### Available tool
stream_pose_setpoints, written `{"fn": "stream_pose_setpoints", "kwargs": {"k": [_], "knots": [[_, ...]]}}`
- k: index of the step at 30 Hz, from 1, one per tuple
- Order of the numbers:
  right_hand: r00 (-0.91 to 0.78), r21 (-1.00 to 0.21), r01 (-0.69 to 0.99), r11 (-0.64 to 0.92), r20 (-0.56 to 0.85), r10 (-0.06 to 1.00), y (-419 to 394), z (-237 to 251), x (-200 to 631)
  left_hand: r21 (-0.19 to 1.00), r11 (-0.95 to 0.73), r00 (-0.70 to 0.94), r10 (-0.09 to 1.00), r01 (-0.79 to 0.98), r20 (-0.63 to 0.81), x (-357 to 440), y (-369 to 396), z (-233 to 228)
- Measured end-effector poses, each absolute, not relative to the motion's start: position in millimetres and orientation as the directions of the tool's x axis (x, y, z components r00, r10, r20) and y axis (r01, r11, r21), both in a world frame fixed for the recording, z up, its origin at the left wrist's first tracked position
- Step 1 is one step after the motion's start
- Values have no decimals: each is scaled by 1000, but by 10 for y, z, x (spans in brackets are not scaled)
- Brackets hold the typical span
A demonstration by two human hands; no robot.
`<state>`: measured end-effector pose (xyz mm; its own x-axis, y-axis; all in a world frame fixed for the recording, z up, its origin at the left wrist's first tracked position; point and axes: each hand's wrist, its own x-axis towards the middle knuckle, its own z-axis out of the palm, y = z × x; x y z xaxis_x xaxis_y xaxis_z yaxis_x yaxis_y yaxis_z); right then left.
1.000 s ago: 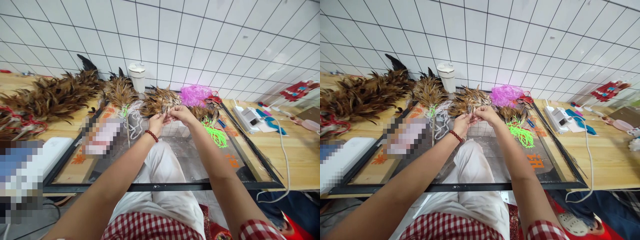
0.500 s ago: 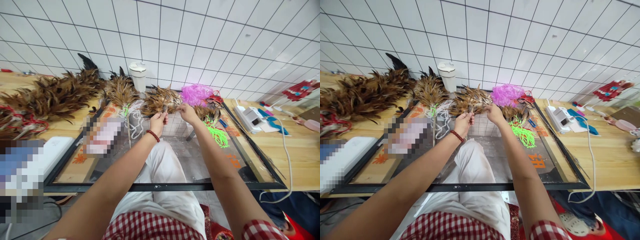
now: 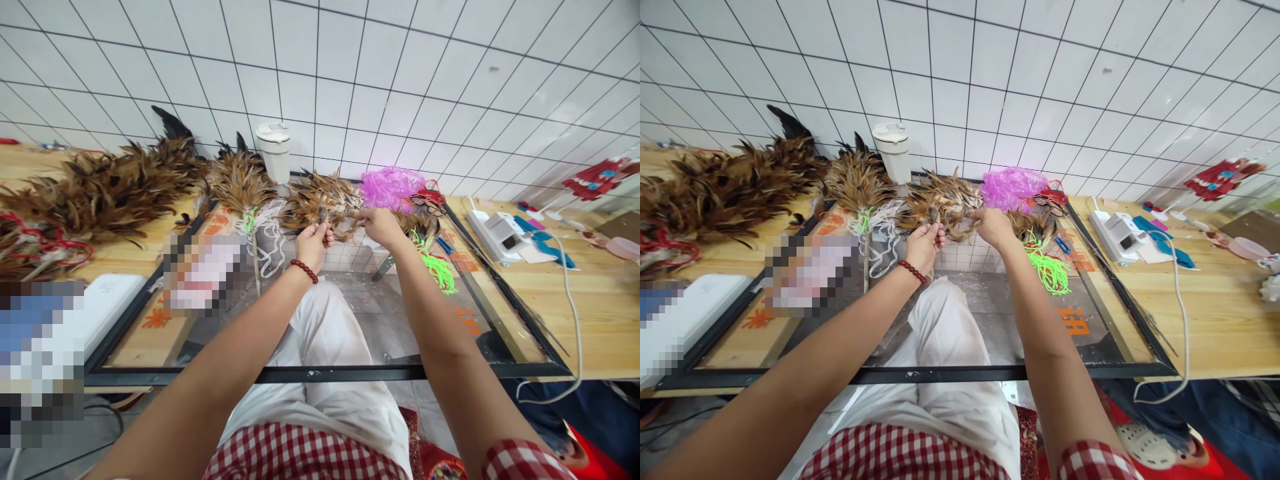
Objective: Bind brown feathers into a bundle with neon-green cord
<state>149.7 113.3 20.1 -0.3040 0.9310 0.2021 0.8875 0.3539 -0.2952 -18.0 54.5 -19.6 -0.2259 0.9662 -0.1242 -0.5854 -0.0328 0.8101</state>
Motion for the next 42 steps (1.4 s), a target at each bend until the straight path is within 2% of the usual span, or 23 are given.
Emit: {"fn": "stream_pose_setpoints", "kwargs": {"k": [2,4,6,8,11,14,18,21,23,27,31,34,36,38,40,42], "knots": [[-294,-279,893,353,232,927,1137,165,1481,809,-28,-228,965,-587,-132,-180,549,-194],[-394,-260,858,442,217,893,1143,111,1447,807,-28,-229,964,-591,-134,-179,550,-192],[-518,-258,803,537,142,843,1149,78,1422,804,-33,-231,964,-594,-132,-176,547,-189],[-536,-310,791,528,67,842,1154,86,1426,802,-37,-235,963,-596,-130,-174,543,-187],[-337,-378,849,369,151,929,1159,147,1478,802,-33,-234,963,-596,-134,-173,537,-183],[-151,-348,908,234,250,956,1154,166,1511,803,-31,-229,964,-595,-132,-175,535,-182],[-190,-292,931,220,128,973,1145,87,1463,808,-27,-226,965,-588,-132,-176,538,-186],[-243,-321,917,237,23,970,1159,72,1468,807,-26,-226,965,-590,-134,-175,538,-192],[-200,-360,912,198,34,979,1179,110,1518,805,-26,-224,965,-593,-134,-175,537,-195],[-82,-390,909,146,175,981,1199,170,1598,804,-24,-218,967,-594,-132,-172,530,-190],[2,-348,937,43,128,992,1176,33,1489,806,-19,-219,966,-592,-138,-167,526,-180],[61,-347,938,-7,146,987,1187,-112,1389,812,-14,-211,968,-583,-136,-165,527,-179],[39,-405,913,44,194,980,1215,-141,1390,813,-13,-209,968,-582,-135,-165,530,-183],[7,-545,830,118,221,975,1241,-91,1449,812,-15,-212,968,-583,-134,-165,534,-188],[-39,-746,648,152,167,985,1239,25,1541,810,-21,-215,968,-586,-130,-166,539,-193],[-163,-911,397,111,49,985,1198,167,1631,808,-26,-218,968,-589,-127,-166,542,-197]]}}
